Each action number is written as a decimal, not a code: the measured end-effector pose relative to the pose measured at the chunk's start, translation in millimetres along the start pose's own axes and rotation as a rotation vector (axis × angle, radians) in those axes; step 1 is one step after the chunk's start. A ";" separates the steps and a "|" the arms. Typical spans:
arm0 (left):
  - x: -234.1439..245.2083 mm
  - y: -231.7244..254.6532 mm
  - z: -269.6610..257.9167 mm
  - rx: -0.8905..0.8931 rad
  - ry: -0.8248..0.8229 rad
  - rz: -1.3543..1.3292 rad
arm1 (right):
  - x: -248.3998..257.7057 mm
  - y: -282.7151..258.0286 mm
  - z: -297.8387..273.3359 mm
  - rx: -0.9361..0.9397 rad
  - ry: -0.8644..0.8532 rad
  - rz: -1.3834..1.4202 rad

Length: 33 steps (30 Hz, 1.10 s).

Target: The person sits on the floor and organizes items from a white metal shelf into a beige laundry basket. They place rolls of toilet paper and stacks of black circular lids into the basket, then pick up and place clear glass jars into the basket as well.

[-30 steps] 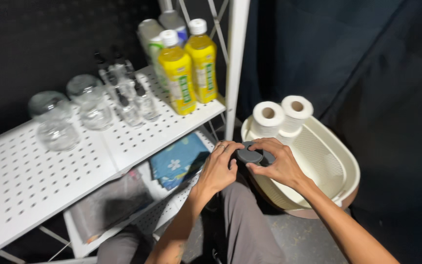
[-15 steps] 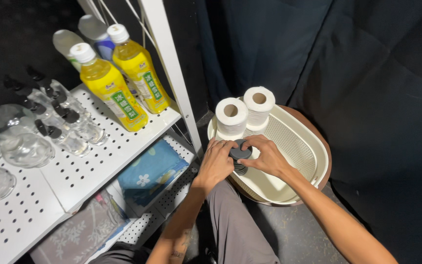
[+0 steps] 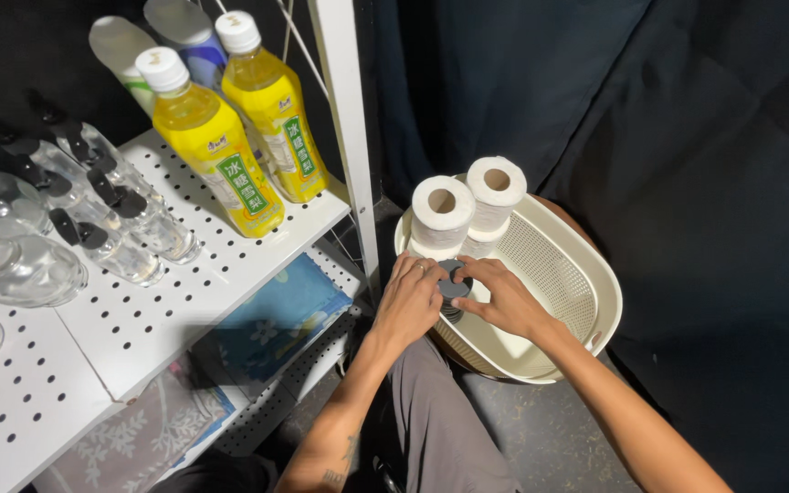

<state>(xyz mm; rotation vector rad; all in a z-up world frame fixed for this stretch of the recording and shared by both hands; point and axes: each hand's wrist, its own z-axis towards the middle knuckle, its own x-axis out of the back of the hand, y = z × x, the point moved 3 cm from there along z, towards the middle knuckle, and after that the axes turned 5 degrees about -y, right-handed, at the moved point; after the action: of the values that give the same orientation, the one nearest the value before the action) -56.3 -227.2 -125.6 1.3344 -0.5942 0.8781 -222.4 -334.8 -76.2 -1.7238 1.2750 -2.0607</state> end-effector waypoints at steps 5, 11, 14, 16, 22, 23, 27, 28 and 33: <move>22.2 7.4 -40.3 -0.047 0.120 -0.098 | 2.0 -20.3 -18.7 0.048 0.077 -0.062; 56.8 10.3 -102.5 -0.012 0.217 -0.037 | -22.5 -83.5 -21.3 0.322 0.215 -0.021; 82.8 12.7 -133.2 0.016 0.293 0.040 | -45.1 -109.1 -12.6 0.441 0.173 0.009; 104.2 16.5 -157.6 0.057 0.336 0.090 | -59.6 -124.9 -2.2 0.462 0.116 0.028; 135.3 -12.4 -250.8 0.190 0.555 0.293 | -109.5 -162.7 27.3 0.527 -0.078 0.090; 136.3 -22.4 -270.8 0.214 0.622 0.311 | -120.8 -165.3 32.1 0.519 -0.114 0.097; 89.8 -90.4 -400.1 0.613 0.638 0.325 | -216.1 -95.4 52.0 0.629 -0.219 -0.004; 80.1 -92.6 -430.2 0.629 0.692 0.478 | -246.1 -74.3 50.8 0.594 -0.239 -0.133; 12.9 -128.3 -530.2 0.839 0.770 0.418 | -300.7 -63.5 41.2 0.472 -0.251 -0.496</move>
<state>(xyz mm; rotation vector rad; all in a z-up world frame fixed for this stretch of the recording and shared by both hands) -3.0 294.2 -277.6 1.4454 0.1569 2.0029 -66.8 -132.5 -252.3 -2.0992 0.2654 -2.0529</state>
